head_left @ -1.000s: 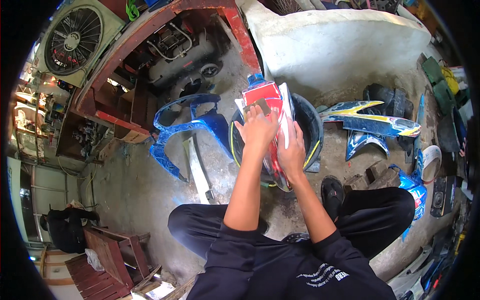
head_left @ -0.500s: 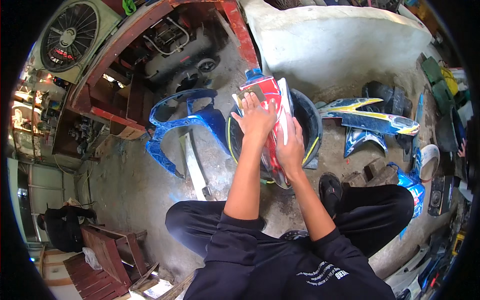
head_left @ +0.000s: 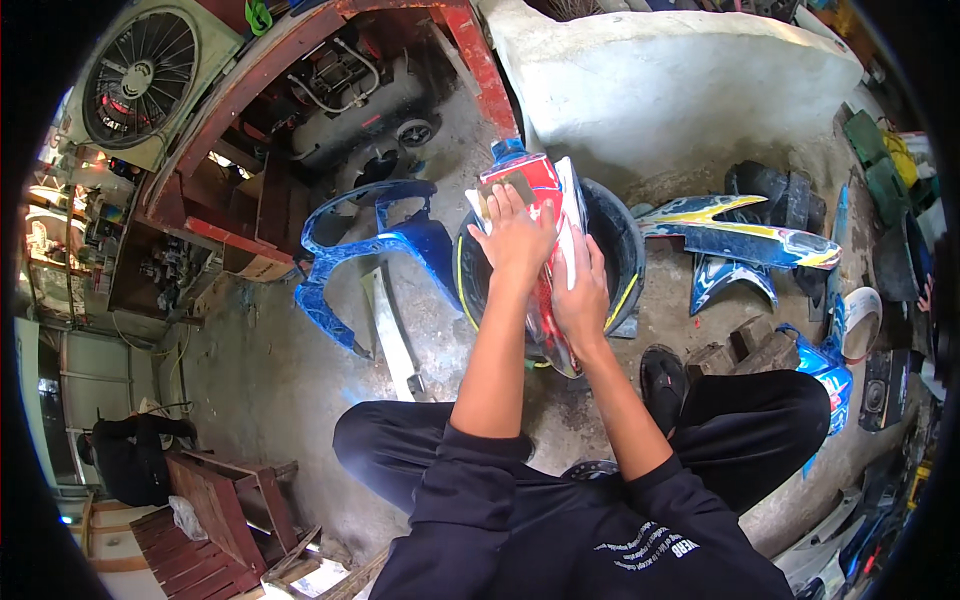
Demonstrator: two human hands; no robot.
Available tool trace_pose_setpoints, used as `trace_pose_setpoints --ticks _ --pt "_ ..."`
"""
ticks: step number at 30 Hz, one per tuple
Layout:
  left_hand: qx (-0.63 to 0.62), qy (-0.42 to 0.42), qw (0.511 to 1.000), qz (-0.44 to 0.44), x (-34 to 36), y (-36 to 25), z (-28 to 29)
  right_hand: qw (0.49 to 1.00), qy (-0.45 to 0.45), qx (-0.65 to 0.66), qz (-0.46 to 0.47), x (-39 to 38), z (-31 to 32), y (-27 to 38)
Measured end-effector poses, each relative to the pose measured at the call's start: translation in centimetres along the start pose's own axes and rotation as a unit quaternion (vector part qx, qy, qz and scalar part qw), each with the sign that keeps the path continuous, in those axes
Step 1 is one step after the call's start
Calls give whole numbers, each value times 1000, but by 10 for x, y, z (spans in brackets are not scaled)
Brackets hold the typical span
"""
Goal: The person holds a motorcycle part and sands its surface using sandpaper by hand.
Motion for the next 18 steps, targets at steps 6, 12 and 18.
trace_pose_setpoints --ticks 6,12,18 --pt "9 210 977 -27 -10 -30 5 999 -14 -24 -22 2 15 -20" --pt "-4 -30 999 -8 -2 -5 9 1000 0 -7 -17 -2 2 -4" --pt "-4 -44 999 -16 -16 -6 8 1000 0 1 -9 0 2 -3"
Point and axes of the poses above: each hand's wrist, its own x-axis towards the middle knuckle, its own z-axis out of the back of the hand, y = z × x, the point moved 10 cm from there along x, towards the middle knuckle, and after that the axes turned 14 degrees about x, right-handed, at the moved point
